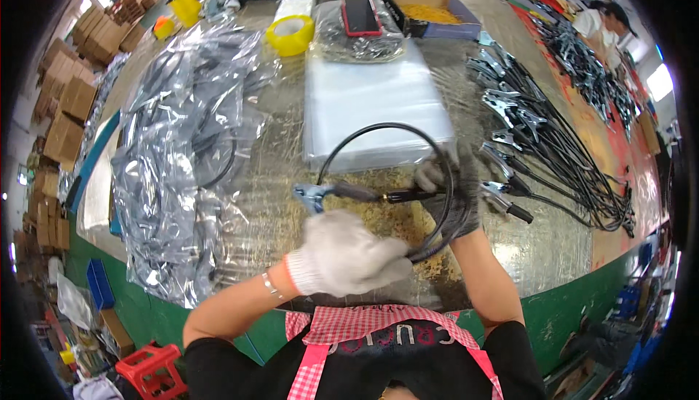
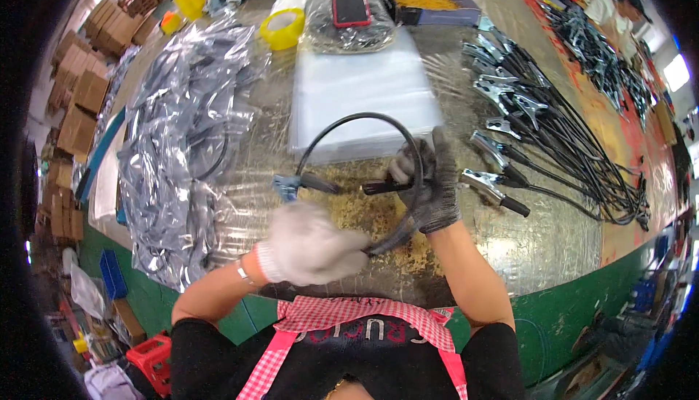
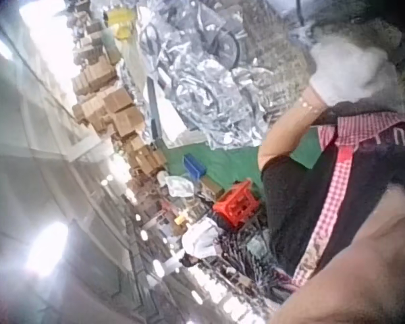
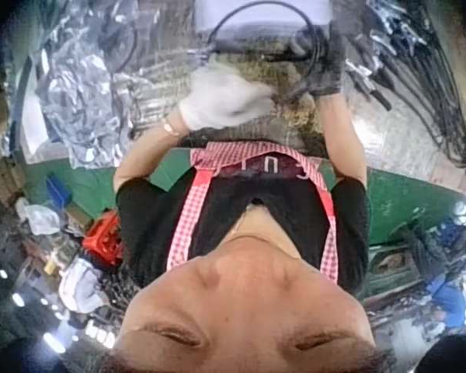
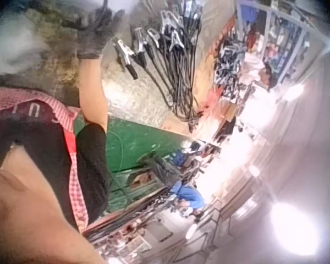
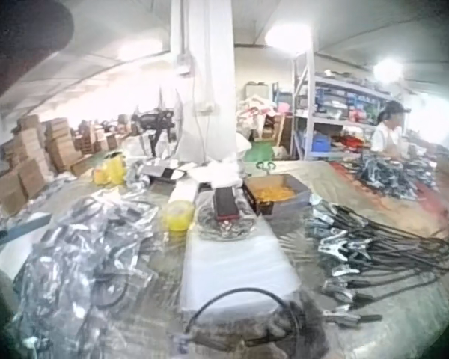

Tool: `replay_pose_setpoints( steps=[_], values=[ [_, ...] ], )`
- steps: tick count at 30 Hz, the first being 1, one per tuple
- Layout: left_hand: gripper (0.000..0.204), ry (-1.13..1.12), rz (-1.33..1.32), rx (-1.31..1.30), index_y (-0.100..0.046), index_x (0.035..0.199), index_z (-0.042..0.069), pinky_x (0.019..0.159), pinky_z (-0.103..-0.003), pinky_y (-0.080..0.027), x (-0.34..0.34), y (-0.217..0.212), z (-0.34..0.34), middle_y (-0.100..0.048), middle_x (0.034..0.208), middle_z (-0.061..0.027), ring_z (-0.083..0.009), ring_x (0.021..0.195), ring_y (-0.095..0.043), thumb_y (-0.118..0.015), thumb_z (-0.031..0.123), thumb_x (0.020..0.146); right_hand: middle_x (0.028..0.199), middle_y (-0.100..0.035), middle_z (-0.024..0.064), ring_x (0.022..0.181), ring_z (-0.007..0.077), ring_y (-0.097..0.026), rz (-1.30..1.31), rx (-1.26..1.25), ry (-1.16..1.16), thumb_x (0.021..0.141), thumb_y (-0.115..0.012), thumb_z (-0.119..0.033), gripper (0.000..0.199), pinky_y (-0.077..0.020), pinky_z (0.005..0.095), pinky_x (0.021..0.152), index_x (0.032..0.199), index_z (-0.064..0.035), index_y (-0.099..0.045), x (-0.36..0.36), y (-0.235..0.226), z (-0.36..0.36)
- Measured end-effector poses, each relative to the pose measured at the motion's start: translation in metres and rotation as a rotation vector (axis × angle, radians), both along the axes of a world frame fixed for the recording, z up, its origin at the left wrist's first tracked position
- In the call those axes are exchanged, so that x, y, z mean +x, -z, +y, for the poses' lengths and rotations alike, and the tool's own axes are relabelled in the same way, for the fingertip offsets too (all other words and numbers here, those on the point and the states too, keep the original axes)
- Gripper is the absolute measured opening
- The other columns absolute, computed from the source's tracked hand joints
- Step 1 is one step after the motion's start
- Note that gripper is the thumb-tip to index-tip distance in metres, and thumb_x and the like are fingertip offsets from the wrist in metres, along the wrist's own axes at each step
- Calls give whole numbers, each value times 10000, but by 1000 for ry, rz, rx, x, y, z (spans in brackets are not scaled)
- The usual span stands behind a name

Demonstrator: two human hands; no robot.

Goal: The recorder is packaging industrial cables with clamps into plastic bags at a factory workstation.

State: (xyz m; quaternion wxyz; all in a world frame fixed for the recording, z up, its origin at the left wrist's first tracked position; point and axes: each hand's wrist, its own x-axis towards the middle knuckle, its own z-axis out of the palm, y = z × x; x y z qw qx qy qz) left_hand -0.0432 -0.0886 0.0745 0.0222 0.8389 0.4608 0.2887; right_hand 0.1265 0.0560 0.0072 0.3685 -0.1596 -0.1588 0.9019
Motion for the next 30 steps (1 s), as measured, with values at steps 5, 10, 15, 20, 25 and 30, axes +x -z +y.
replay_pose_setpoints(
  steps=[5,10,15,20,25,30],
  values=[
    [449,296,230,-122,-435,544,131,333,-346,-369,5,81,-29,-414,361,-17,-205,339,-492,-599,464,797,959,-606,119,850,265,-602,-636,257,37,869,-635,-338,284,-505,372,775,981,-77,-625,2,44,-11],
    [390,450,209,-263,-479,580,108,405,-334,-428,0,82,-28,-497,456,-22,-207,439,-557,-630,404,784,1034,-561,121,934,264,-555,-1259,1538,82,833,-649,-310,272,-451,407,801,1017,-109,-643,-8,47,-17],
    [284,-13,-205,92,-659,948,66,699,-386,-526,-41,65,-40,-625,872,-119,-278,845,-624,-697,174,689,1098,-549,130,1027,328,-492,-1462,1794,106,815,-605,-400,432,-350,478,884,1157,-136,-591,16,45,-14],
    [445,-810,-389,-178,-582,1136,104,839,-427,-485,-6,85,-44,-482,1193,-206,-372,1034,-538,-655,162,701,1162,-524,152,1034,342,-485,-1394,1961,5,821,-579,-393,524,-332,493,902,1252,-101,-524,2,46,-31],
    [351,-379,-206,-164,-584,1078,120,969,-487,-391,-1,78,-8,-477,1182,-196,-400,1092,-487,-617,203,739,964,-621,165,913,320,-567,-1159,1412,172,883,-537,-167,225,-411,420,847,1070,-95,-638,-11,55,-30],
    [505,-453,-24,-233,-518,1223,103,1053,-518,-259,-17,81,-1,-436,1251,-207,-391,1219,-372,-604,331,780,1075,-610,84,977,262,-558,-1496,1758,323,821,-627,-145,204,-412,421,868,1024,-142,-643,-11,62,-28]
  ],
)
